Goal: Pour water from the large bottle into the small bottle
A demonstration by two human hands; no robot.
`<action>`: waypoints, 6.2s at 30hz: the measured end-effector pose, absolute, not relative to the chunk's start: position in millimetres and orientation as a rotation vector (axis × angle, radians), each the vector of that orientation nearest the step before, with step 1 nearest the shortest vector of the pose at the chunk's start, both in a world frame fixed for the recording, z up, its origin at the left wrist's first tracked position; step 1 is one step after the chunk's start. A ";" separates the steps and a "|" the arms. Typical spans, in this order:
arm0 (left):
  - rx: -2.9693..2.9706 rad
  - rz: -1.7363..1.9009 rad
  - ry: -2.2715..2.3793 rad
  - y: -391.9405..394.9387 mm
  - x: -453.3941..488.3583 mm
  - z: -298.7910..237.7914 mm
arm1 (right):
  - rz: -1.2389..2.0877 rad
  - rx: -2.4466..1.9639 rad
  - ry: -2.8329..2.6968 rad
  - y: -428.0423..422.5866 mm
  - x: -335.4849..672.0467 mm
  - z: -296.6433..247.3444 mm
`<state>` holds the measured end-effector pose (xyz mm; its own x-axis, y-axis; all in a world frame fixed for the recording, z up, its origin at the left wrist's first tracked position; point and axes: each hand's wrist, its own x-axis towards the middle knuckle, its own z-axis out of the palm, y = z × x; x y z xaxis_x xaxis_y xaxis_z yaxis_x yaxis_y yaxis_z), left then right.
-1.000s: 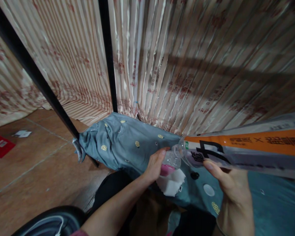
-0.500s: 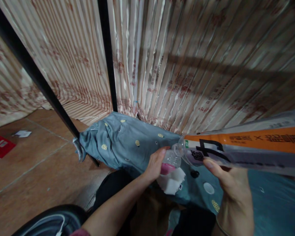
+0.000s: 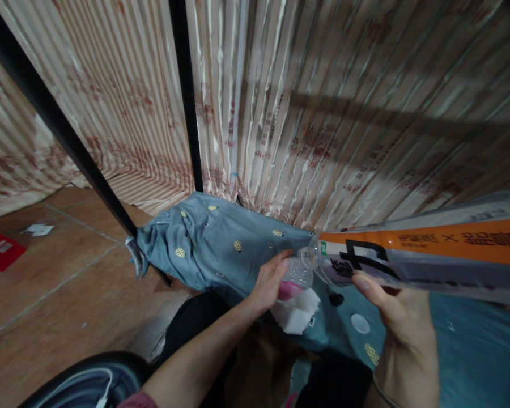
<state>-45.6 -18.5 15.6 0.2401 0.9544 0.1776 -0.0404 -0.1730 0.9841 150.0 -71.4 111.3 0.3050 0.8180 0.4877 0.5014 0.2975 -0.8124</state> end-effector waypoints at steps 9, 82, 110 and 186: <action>1.408 1.118 0.850 -20.6 -46.7 15.4 | 0.370 -1.399 -1.242 -71.9 147.8 115.7; 1.498 1.107 0.920 -19.9 -45.6 15.9 | 0.319 -1.403 -1.309 -70.8 149.4 115.1; 1.503 1.064 0.999 -22.3 -45.9 21.2 | 0.372 -1.379 -1.331 -72.0 150.5 112.8; 1.472 1.091 0.980 -20.3 -42.8 17.5 | 0.366 -1.315 -1.211 -76.6 166.5 87.1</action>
<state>-42.8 -20.3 17.5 0.2597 0.9554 0.1407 0.0374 -0.1555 0.9871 166.5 -76.6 87.1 0.3985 0.7928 0.4611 0.4043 0.2994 -0.8642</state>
